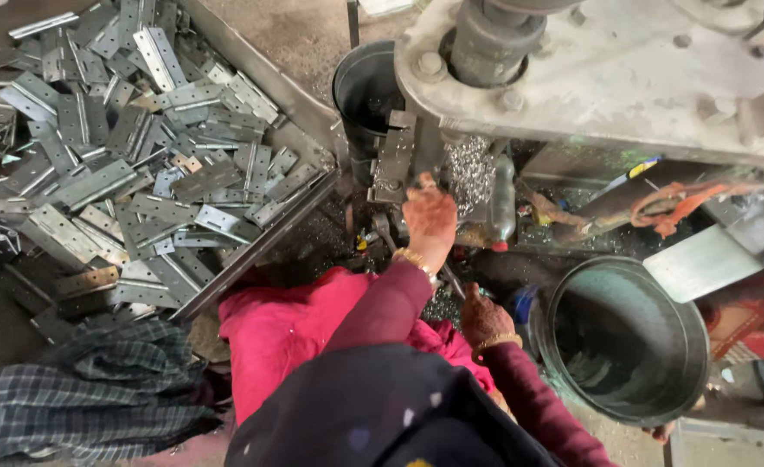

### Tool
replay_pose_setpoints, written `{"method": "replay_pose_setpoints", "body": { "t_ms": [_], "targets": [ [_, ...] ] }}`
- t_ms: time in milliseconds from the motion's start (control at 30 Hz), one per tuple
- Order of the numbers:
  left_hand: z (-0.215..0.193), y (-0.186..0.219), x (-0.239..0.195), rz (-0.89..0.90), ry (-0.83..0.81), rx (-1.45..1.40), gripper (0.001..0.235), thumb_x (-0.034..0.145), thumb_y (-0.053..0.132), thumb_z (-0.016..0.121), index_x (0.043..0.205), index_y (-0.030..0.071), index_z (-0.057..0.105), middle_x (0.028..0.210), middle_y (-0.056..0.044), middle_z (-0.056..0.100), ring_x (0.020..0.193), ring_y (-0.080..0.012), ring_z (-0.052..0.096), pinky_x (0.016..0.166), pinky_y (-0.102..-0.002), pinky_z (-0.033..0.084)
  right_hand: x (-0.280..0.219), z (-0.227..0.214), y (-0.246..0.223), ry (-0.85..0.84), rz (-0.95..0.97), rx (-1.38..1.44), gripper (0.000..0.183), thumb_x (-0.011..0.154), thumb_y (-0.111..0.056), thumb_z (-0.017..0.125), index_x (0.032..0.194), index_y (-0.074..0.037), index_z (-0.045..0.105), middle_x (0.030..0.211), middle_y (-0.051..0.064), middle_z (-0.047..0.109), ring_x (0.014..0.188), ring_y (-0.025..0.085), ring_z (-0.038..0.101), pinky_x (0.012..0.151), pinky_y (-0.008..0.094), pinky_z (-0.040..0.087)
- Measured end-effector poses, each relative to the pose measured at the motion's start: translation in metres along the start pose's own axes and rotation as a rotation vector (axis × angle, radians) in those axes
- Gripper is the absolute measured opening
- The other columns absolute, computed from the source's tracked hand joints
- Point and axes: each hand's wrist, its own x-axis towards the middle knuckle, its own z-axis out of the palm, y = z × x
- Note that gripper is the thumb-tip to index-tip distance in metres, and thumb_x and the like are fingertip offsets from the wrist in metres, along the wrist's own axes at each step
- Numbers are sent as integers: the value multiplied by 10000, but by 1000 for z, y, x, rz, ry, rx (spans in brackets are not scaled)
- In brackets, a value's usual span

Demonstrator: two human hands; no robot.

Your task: The person uses a metal fabrication machine to press or form small metal brackets, picking them from a bin and placing them into the machine one at a time.

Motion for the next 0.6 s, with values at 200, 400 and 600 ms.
{"method": "replay_pose_setpoints", "body": {
  "t_ms": [200, 400, 600],
  "targets": [
    [-33, -48, -26, 431, -4, 517, 232, 832, 193, 586, 884, 95, 791, 1322, -67, 628, 1240, -264, 524, 946, -422, 419, 14, -8, 0, 79, -124, -89, 552, 937, -200, 431, 1453, -13, 380, 1127, 287, 686, 976, 464, 697, 836, 543, 559],
    [-21, -20, 18, 373, -98, 689, 248, 863, 240, 569, 929, 143, 788, 1262, -83, 621, 1288, -255, 447, 996, -450, 363, 21, 32, 14, 46, -97, -33, 502, 968, -198, 430, 1432, -8, 398, 1133, 314, 676, 975, 471, 700, 828, 547, 569],
    [-7, -48, 5, 390, -131, 706, 257, 962, 167, 521, 1035, 161, 767, 1227, -63, 643, 1284, -260, 495, 1023, -440, 387, 20, 68, 36, 60, -16, 69, 439, 982, -196, 437, 1363, 20, 411, 1095, 349, 678, 1002, 493, 684, 844, 555, 559]
  ]
}}
